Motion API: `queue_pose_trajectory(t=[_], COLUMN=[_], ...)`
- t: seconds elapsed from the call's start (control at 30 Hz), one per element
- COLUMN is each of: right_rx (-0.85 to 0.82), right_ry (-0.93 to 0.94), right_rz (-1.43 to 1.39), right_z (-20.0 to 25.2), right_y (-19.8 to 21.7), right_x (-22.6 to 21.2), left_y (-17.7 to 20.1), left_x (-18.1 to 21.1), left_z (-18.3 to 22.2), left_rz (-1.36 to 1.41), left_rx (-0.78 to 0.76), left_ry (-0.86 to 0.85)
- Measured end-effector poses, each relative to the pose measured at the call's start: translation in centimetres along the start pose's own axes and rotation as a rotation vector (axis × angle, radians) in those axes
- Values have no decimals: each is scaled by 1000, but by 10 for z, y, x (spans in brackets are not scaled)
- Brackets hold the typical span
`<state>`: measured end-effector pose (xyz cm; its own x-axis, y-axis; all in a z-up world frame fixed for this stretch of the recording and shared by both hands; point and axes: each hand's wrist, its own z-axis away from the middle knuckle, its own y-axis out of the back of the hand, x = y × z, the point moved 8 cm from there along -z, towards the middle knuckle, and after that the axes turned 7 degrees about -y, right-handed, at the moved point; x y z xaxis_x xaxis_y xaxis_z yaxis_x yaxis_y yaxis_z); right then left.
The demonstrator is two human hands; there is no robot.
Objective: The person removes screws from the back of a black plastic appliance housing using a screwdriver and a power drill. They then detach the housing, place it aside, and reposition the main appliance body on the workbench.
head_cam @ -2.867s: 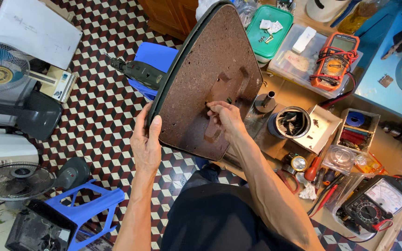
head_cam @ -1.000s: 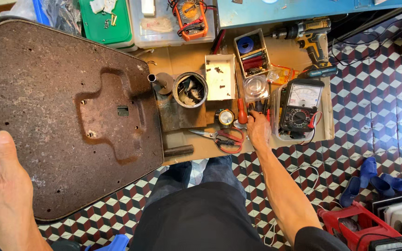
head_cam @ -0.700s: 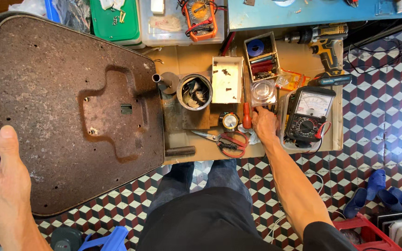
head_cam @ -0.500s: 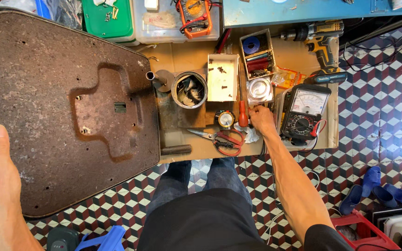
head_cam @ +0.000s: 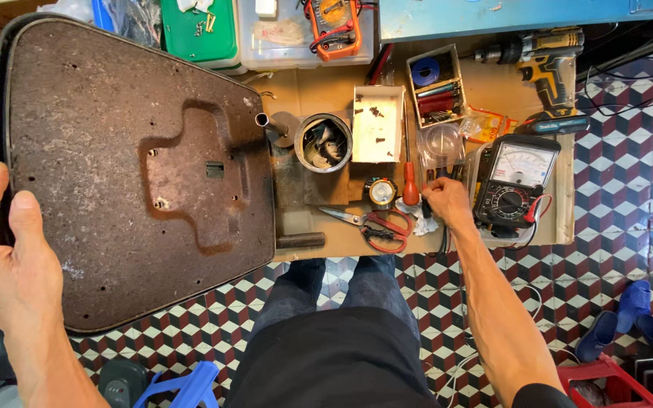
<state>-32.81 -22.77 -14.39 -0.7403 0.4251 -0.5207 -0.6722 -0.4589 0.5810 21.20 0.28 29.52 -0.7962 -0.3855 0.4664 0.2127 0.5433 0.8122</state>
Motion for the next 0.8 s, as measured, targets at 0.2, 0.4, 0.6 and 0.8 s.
queue_pose_trajectory(t=[0.2,0.4,0.6,0.8], right_rx=[236,190,-109,-441], right_ry=[110,138,296,372], right_rz=[195,31,-186,-113], right_z=[66,131,186,213], right_y=[33,54,41,-39], right_x=[-41,-86,-163,-231], left_y=[-1,1,8,4], left_x=[14,12,-14,-24], left_z=[-8,-11,-5,-3], left_rz=[6,65,44,99], left_rx=[-4,8,-2,26], left_ry=[-74,-39,-35,-16])
